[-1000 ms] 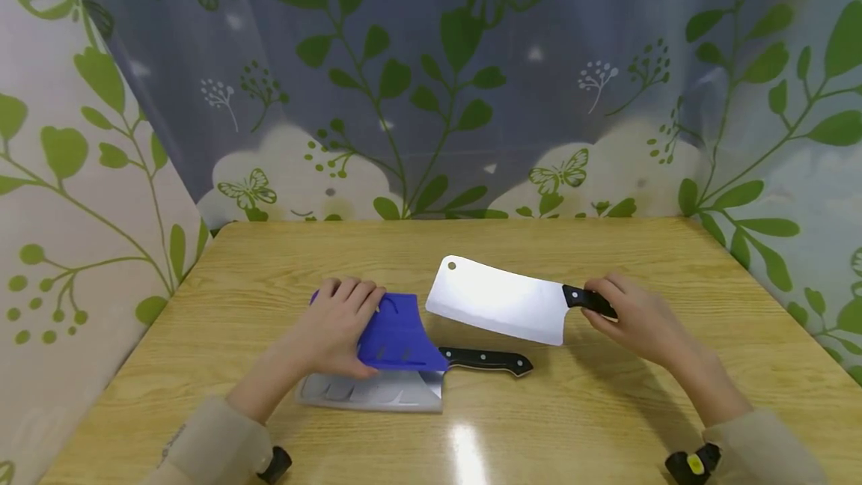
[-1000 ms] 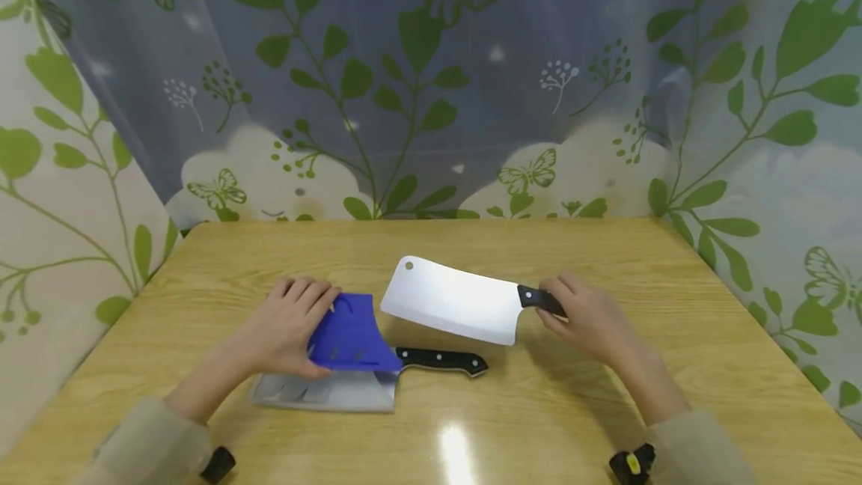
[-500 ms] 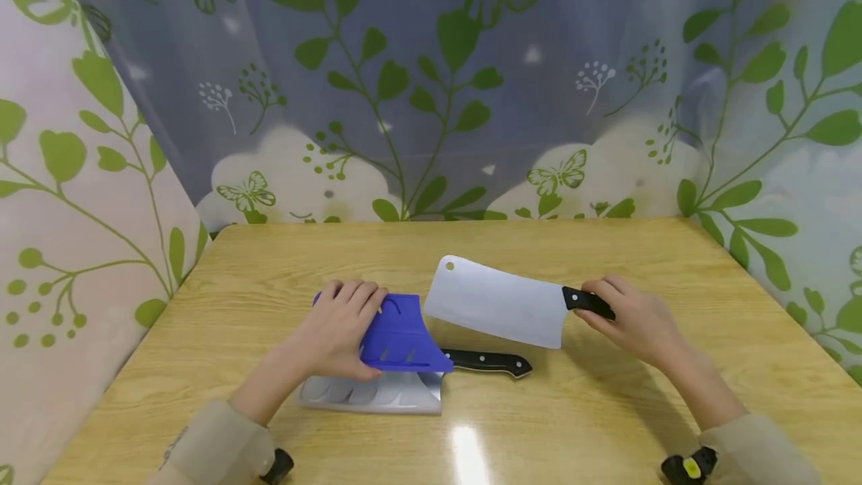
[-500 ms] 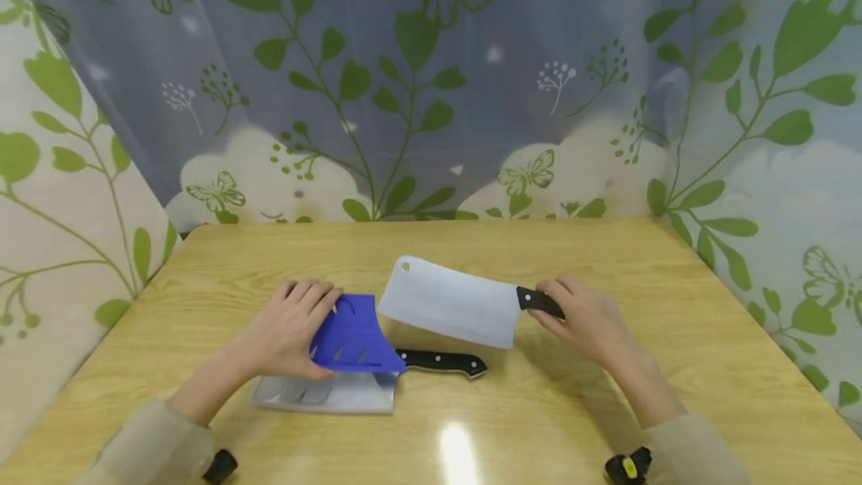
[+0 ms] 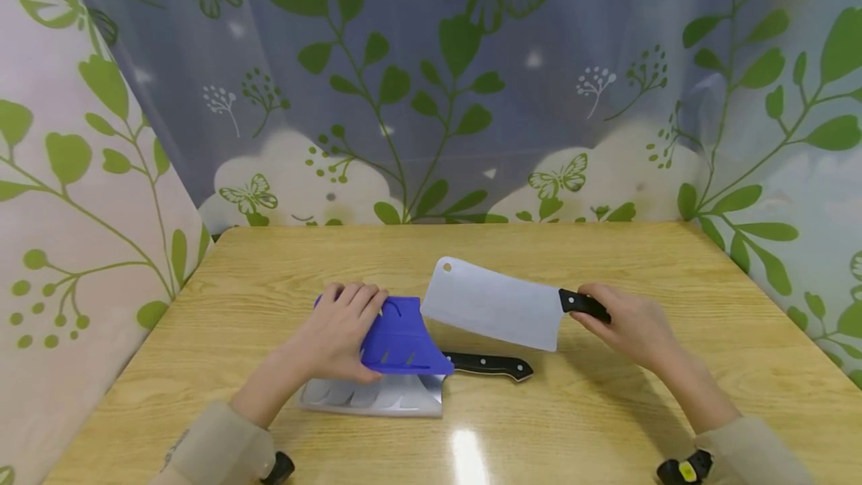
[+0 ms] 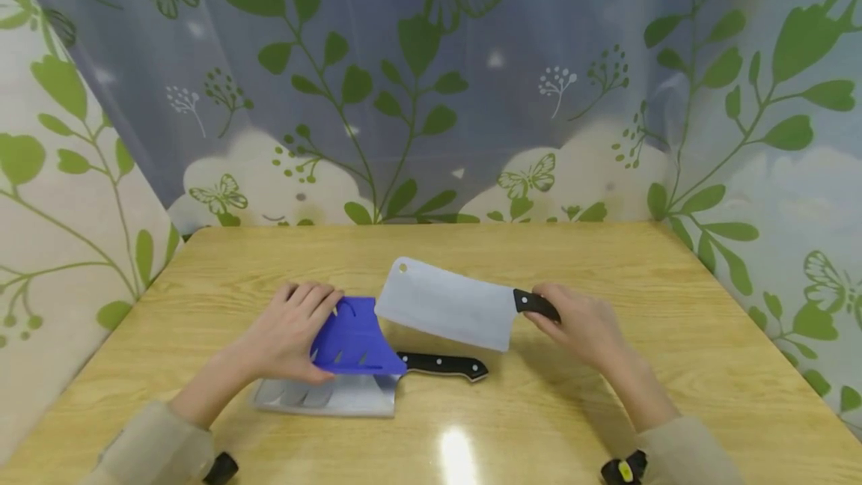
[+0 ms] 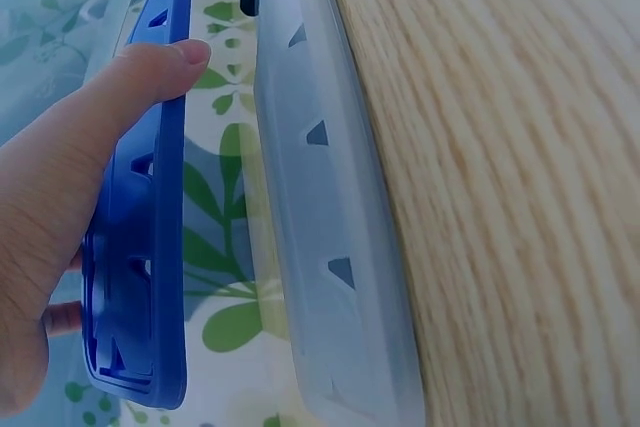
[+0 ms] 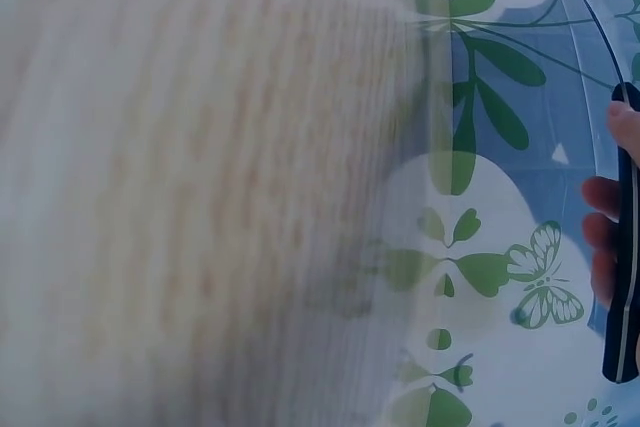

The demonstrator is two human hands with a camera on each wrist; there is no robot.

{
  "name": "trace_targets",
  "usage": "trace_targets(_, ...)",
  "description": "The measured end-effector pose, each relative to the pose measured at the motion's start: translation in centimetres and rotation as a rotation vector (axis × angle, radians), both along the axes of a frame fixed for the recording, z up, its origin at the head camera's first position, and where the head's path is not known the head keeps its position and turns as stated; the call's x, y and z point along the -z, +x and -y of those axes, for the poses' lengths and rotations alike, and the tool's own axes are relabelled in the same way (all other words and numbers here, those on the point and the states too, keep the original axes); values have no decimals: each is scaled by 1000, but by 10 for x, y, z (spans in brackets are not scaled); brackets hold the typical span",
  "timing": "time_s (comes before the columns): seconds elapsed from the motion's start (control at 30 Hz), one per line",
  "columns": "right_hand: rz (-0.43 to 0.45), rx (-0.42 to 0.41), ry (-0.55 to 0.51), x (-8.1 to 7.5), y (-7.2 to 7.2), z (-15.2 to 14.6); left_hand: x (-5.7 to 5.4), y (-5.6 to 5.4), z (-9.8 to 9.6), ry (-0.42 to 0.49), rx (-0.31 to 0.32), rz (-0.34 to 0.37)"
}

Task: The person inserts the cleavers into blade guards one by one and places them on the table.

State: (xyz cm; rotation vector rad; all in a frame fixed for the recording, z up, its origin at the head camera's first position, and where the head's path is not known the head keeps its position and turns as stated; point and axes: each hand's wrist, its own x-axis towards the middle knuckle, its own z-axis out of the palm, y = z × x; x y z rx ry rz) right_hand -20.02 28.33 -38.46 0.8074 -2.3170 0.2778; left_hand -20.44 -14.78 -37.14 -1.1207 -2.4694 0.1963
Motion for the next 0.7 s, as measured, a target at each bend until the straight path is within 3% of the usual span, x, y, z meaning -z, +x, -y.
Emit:
trace_targets(0.2,-3,-14,-28,1,0,0,0,0,1,17,1,-1)
trace_targets(0.7,100,-2,-74,-3,3,4,2,0,3,37,-4,-14)
